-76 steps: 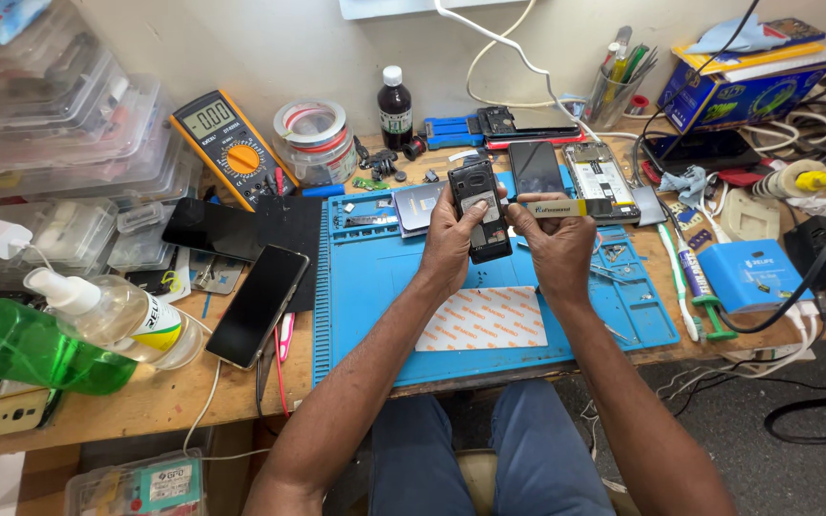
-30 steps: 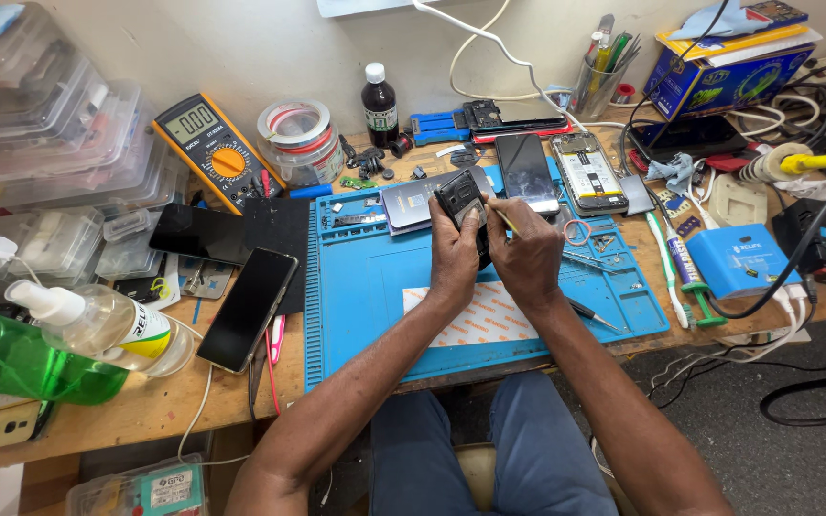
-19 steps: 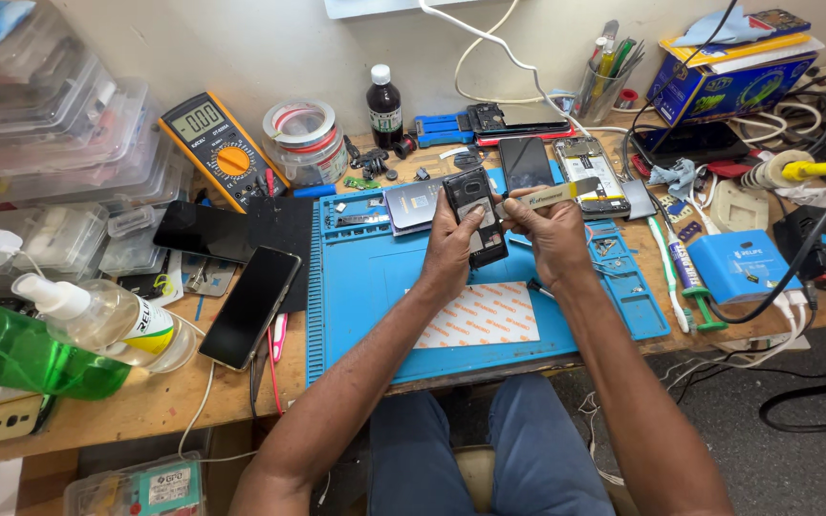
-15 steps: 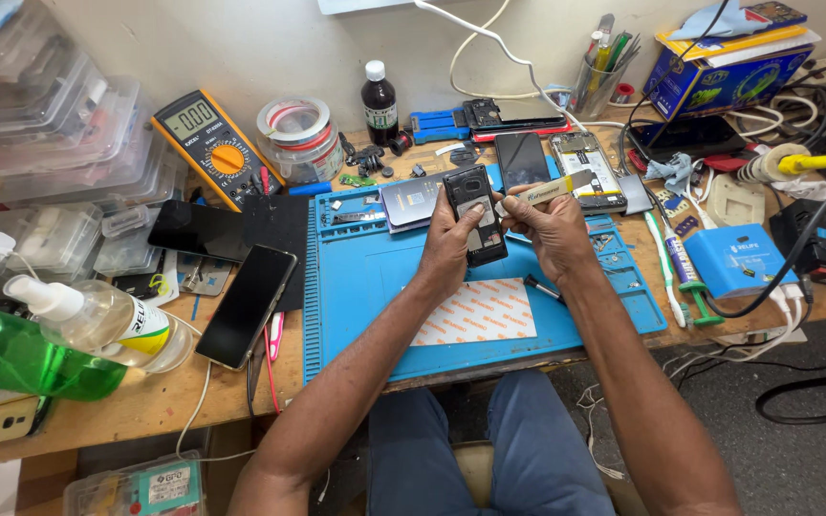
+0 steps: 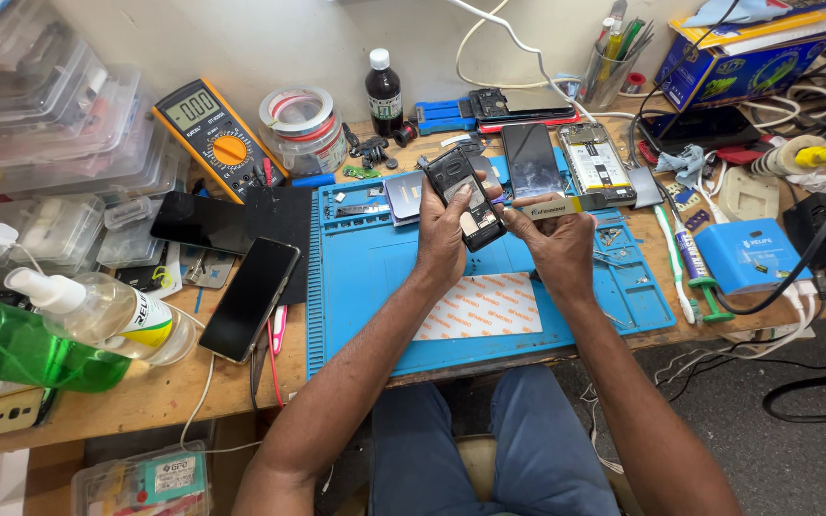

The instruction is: The person works on a disassembled smartphone at a repair bench, prying at the open device with a handheld tool, lifting the battery and internal components, brushing the internals, and finally plugging a charging cable into the phone. The episode starts and ends mid-repair.

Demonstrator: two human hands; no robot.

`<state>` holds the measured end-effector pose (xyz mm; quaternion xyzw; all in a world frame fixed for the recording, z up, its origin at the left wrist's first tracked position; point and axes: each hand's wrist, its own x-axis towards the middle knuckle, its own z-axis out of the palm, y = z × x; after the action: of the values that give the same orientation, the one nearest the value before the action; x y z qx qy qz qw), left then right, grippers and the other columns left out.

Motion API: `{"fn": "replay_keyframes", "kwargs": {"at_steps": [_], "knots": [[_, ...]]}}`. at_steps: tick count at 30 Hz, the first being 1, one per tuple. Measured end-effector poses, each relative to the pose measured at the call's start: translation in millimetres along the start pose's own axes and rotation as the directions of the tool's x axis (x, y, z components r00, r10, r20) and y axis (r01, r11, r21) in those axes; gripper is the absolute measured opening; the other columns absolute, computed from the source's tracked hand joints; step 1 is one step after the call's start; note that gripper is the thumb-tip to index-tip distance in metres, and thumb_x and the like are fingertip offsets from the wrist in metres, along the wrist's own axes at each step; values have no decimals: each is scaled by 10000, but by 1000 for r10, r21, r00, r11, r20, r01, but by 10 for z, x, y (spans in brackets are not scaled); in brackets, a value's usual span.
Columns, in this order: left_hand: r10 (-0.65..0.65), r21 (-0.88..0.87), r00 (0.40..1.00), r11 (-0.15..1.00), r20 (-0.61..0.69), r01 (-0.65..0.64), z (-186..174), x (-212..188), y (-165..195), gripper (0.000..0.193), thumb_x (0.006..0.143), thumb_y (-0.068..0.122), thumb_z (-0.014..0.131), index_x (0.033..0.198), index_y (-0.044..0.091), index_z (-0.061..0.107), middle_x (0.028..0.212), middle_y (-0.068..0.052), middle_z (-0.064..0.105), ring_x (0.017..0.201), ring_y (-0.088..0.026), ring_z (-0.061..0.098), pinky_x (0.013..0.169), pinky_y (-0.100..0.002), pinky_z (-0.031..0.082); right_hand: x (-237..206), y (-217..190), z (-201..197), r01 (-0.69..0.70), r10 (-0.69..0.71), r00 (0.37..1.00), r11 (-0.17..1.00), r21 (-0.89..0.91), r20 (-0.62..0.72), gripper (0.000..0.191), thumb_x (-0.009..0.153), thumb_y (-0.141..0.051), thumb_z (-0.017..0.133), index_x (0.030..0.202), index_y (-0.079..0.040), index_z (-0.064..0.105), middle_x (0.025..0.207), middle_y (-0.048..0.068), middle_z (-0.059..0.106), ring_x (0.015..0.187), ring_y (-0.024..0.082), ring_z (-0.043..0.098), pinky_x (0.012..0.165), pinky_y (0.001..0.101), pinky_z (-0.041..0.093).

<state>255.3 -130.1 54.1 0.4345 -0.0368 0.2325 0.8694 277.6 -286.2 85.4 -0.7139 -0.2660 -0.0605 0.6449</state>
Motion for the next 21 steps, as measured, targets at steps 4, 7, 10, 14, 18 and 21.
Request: {"fn": "replay_keyframes", "kwargs": {"at_steps": [4,7,10,14,18,21], "knots": [[16,-9,1000,1000,-3,-16,12,-7,12,318,1065,53,470,1359,104,362,1253,-152,613,1110,-261,704,860,-359,673,-1,11,18,10,-10,1000,1000,-9,-3,161,917,-133,800,1011,-17,740,872,106,781,820,142,777,717,252,655],[21,-2,1000,1000,-5,-21,30,-18,19,312,1067,56,465,1356,107,360,1258,-148,610,1101,-257,707,847,-352,672,-10,35,18,10,-10,1000,1000,-16,-1,154,925,-138,797,1015,-23,747,860,110,782,799,138,768,696,253,643],[23,4,1000,1000,-7,-23,51,-37,20,297,1069,60,459,1345,111,362,1264,-139,607,1089,-252,711,828,-349,670,-20,49,27,-8,4,1000,988,-152,-23,158,916,-152,810,1001,-31,754,809,116,777,731,141,762,612,272,612],[28,4,998,1000,-48,-28,99,-76,-6,270,1078,62,455,1327,115,365,1272,-130,600,1068,-248,716,843,-335,666,-65,28,86,236,-268,963,881,-409,-21,111,948,-94,793,1012,-24,735,858,132,757,748,209,759,622,315,600],[53,-2,997,999,-64,-54,134,-115,-40,256,1089,62,453,1325,117,371,1286,-121,591,1048,-237,718,811,-324,646,-141,-19,159,421,-482,876,740,-524,23,91,945,-22,776,1001,-10,704,933,134,742,830,287,753,679,381,582],[52,30,996,998,-68,-50,128,-117,-38,258,1090,68,449,1330,119,370,1286,-114,598,1042,-226,718,817,-326,643,-133,-29,158,422,-477,879,748,-512,28,100,952,-24,777,1021,-6,707,940,143,746,844,272,754,677,371,584]]}}
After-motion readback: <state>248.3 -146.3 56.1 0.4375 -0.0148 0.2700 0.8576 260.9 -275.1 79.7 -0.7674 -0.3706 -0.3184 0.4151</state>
